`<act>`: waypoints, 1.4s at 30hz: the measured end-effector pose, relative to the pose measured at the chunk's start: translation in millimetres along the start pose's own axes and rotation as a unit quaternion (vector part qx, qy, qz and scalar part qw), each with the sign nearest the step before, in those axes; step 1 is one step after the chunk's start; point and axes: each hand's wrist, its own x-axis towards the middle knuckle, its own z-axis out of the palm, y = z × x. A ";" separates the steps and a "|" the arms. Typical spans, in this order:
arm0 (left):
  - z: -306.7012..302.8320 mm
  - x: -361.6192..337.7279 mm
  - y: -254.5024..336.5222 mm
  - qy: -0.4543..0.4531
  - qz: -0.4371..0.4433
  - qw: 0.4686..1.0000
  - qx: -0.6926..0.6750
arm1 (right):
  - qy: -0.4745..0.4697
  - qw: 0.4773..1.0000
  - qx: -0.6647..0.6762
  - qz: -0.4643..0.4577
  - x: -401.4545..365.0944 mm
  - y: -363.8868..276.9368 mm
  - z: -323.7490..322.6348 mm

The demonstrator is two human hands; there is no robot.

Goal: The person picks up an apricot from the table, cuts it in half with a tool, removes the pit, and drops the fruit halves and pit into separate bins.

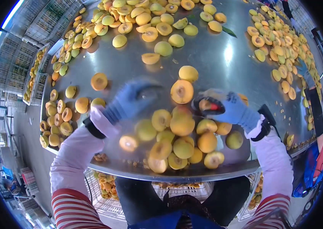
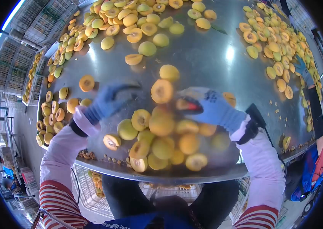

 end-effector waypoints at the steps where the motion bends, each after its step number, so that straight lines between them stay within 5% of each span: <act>1: -12.2 2.7 -4.4 0.036 0.014 0.993 0.111 | 0.054 0.998 -0.032 0.019 -13.1 3.8 -5.9; 2: -22.9 13.3 -0.3 0.125 -0.034 0.984 0.123 | 0.111 0.991 -0.068 0.038 -24.4 7.4 -13.6; 3: -35.3 27.7 3.2 0.213 -0.082 0.964 0.133 | 0.112 0.973 -0.081 0.185 -25.9 16.4 -22.4; 4: -47.7 41.6 -10.8 0.289 -0.024 0.860 0.419 | 0.130 0.968 -0.075 0.201 -24.6 35.5 -28.7; 5: -54.8 54.3 -32.2 0.322 -0.053 0.821 0.468 | 0.149 0.963 -0.067 0.215 -20.5 54.9 -30.7; 8: -32.0 96.0 -111.3 0.056 -0.022 0.960 0.274 | 0.189 0.968 -0.010 0.166 -5.2 73.5 -15.6; 10: 54.3 93.2 -45.6 0.172 -0.103 0.883 0.425 | 0.150 0.968 0.035 0.200 2.6 39.7 -3.6; 11: 75.2 86.9 -9.7 0.099 -0.070 0.918 0.378 | 0.155 0.978 0.080 0.112 3.6 49.2 15.1; 15: 101.9 50.1 32.3 -0.072 0.037 0.959 0.271 | -0.018 0.990 0.015 0.138 -29.3 -27.7 -1.0; 18: 91.9 11.8 57.2 -0.145 -0.113 0.981 -0.062 | 0.180 0.969 0.007 0.171 -85.6 -68.8 -22.4; 19: 86.8 -0.9 68.0 -0.148 -0.085 0.984 0.051 | 0.191 0.959 0.085 0.192 -103.2 -73.3 -23.8; 22: 82.9 -35.3 82.2 -0.100 -0.046 0.962 0.249 | 0.208 0.880 0.364 0.224 -153.7 -93.8 -15.5; 24: 89.7 -49.9 94.6 -0.053 -0.060 0.969 0.235 | 0.196 0.757 0.592 0.198 -194.0 -115.4 11.2; 26: 97.6 -67.9 115.3 -0.018 -0.111 0.984 0.135 | 0.136 0.668 0.693 0.234 -213.0 -169.3 14.0; 27: 106.0 -79.4 112.4 -0.003 -0.087 0.986 0.140 | 0.151 0.665 0.692 0.236 -219.8 -181.3 27.1; 29: 123.9 -98.4 121.2 0.053 -0.090 0.945 0.309 | 0.169 0.685 0.672 0.224 -236.7 -190.7 58.8; 30: 130.7 -102.9 129.1 0.082 -0.088 0.913 0.391 | 0.169 0.633 0.723 0.217 -241.2 -200.0 69.8; 34: 136.6 -115.8 134.0 0.171 -0.086 0.917 0.350 | 0.229 0.674 0.666 0.223 -252.1 -229.9 84.0; 38: 150.1 -144.5 188.8 0.252 -0.022 0.937 0.243 | 0.268 0.615 0.707 0.225 -263.7 -245.5 101.9; 40: 171.0 -165.8 227.9 0.240 -0.065 0.968 0.026 | 0.289 0.619 0.705 0.189 -269.3 -250.5 126.2; 41: 184.4 -178.0 238.5 0.228 -0.070 0.967 -0.086 | 0.268 0.638 0.680 0.242 -269.1 -259.1 125.9; 42: 195.5 -188.1 249.6 0.215 -0.074 0.954 -0.197 | 0.285 0.723 0.583 0.237 -263.7 -264.8 133.9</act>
